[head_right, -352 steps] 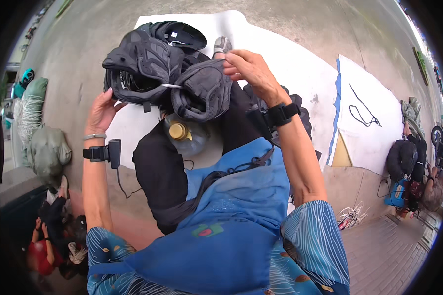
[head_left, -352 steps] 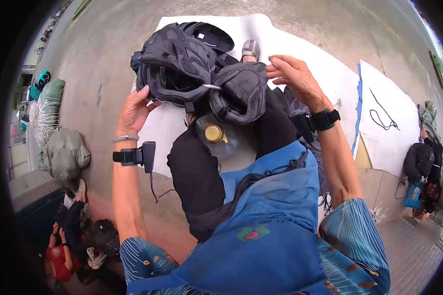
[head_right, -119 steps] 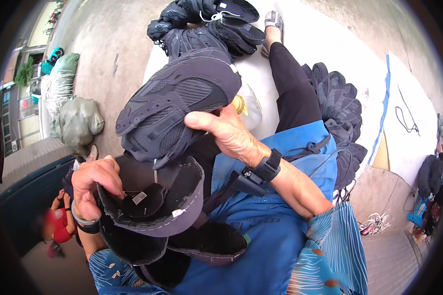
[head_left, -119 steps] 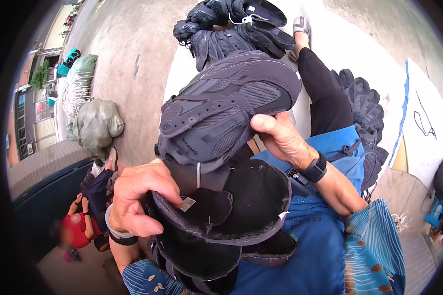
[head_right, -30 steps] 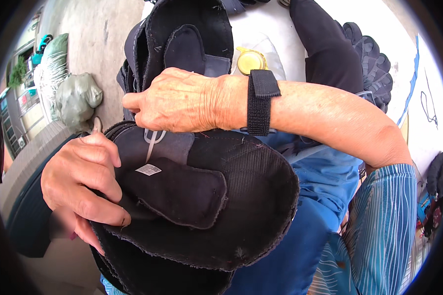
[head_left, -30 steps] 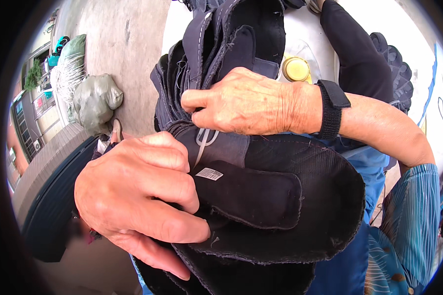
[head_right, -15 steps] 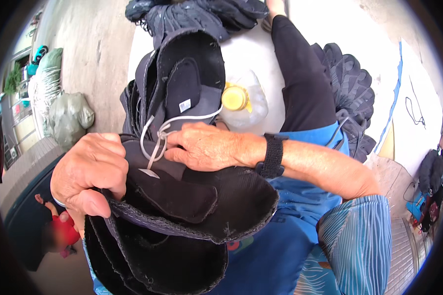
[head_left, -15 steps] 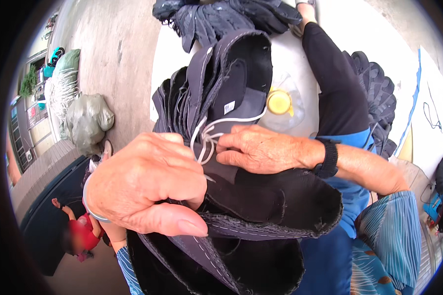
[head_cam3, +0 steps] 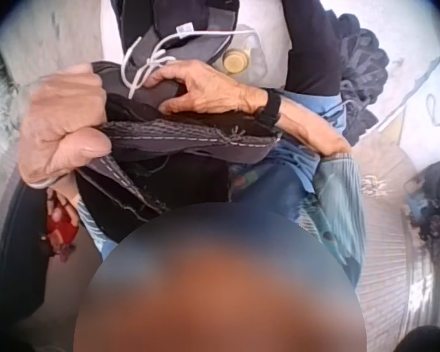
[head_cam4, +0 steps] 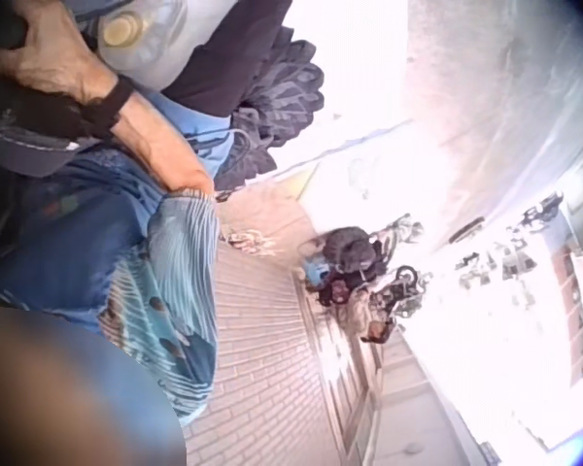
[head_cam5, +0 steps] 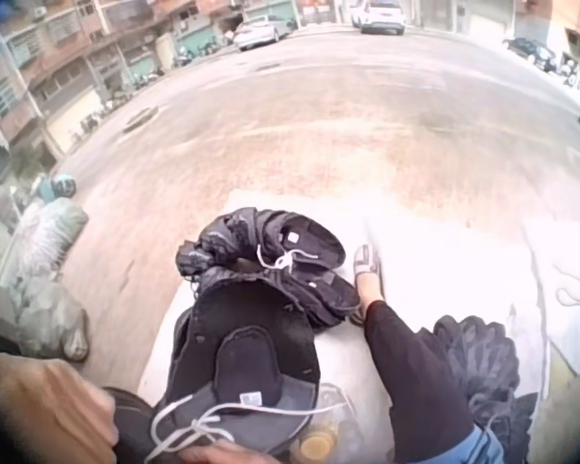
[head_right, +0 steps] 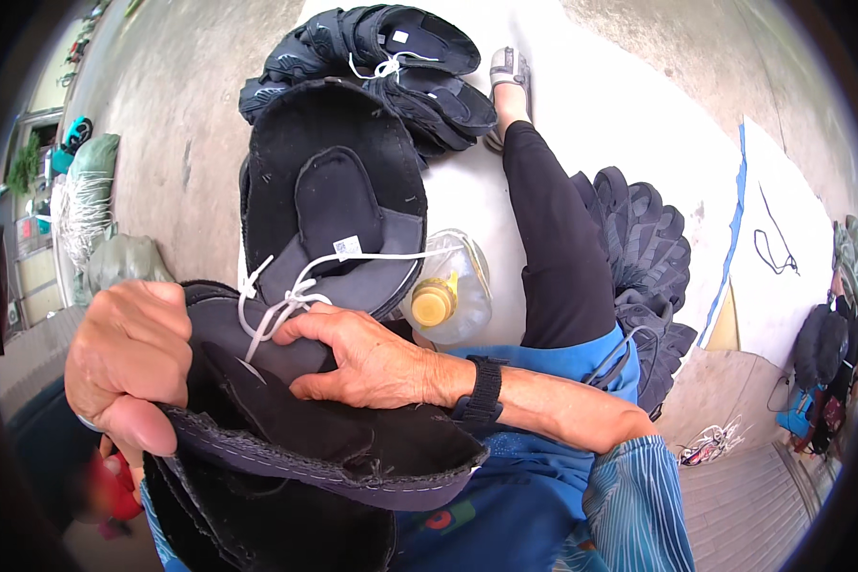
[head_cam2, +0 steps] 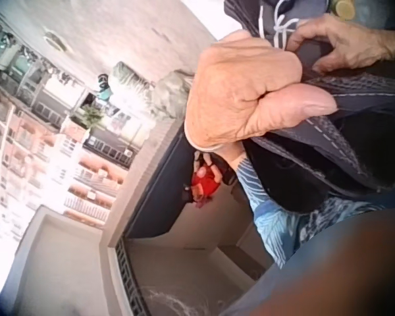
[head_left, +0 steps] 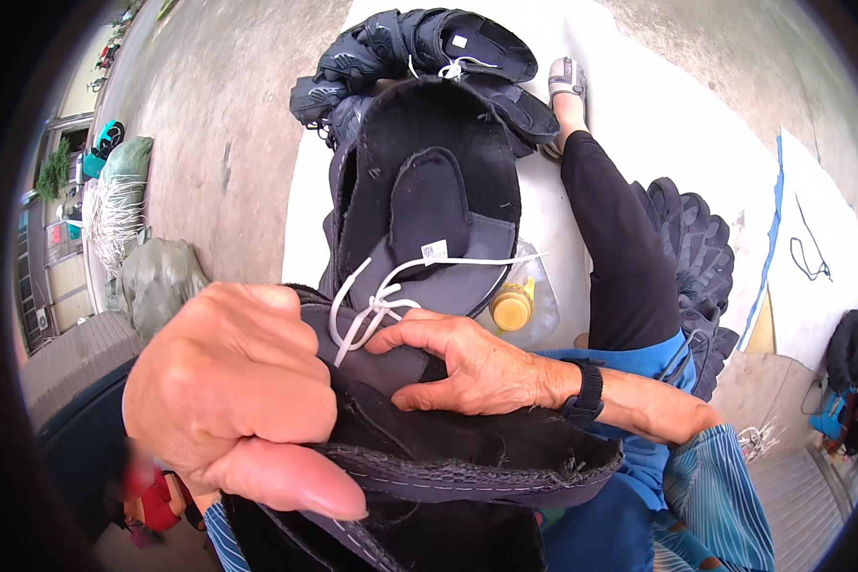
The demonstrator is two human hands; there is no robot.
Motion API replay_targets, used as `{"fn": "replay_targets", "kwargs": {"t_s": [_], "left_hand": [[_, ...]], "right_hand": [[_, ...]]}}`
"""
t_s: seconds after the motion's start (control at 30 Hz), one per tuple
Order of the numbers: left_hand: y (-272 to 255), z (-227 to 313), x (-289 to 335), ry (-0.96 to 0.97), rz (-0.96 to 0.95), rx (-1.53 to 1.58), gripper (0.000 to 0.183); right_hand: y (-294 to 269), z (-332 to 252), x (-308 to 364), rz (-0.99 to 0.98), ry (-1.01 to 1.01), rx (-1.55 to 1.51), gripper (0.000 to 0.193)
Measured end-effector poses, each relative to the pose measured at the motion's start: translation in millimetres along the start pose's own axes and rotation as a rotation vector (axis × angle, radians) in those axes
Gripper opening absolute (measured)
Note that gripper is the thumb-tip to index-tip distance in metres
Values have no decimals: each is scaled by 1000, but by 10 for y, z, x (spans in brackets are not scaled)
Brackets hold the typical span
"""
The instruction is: Bundling pairs of shoes together using white and black laces.
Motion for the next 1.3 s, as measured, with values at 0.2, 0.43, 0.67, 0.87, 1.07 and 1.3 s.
{"fn": "replay_targets", "kwargs": {"t_s": [0.2,0.43,0.67,0.87,1.07,1.3], "left_hand": [[-484,-58,67,200,-94,27,53],[-255,-507,235,-16,488,12,50],[407,-1477,780,-358,300,-237,41],[660,-2041,1068,-547,222,-249,48],[720,-2188,1383,-694,416,26,40],[854,-2411,1131,-542,610,2,31]], "right_hand": [[-106,-241,-245,120,-130,17,47],[-189,43,-343,241,245,-149,44],[-269,1019,-453,292,468,294,42],[-244,1237,-605,-199,606,866,43],[-189,934,-718,-327,403,865,35],[156,414,-870,-316,478,357,44]]}}
Point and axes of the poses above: each hand's wrist, its own x-axis away from the middle knuckle, its own y-axis out of the palm, z = x × y, the point moved 3 cm from there along -x, towards the middle knuckle, and after that the axes turned 14 degrees about z, right-handed, at the moved point
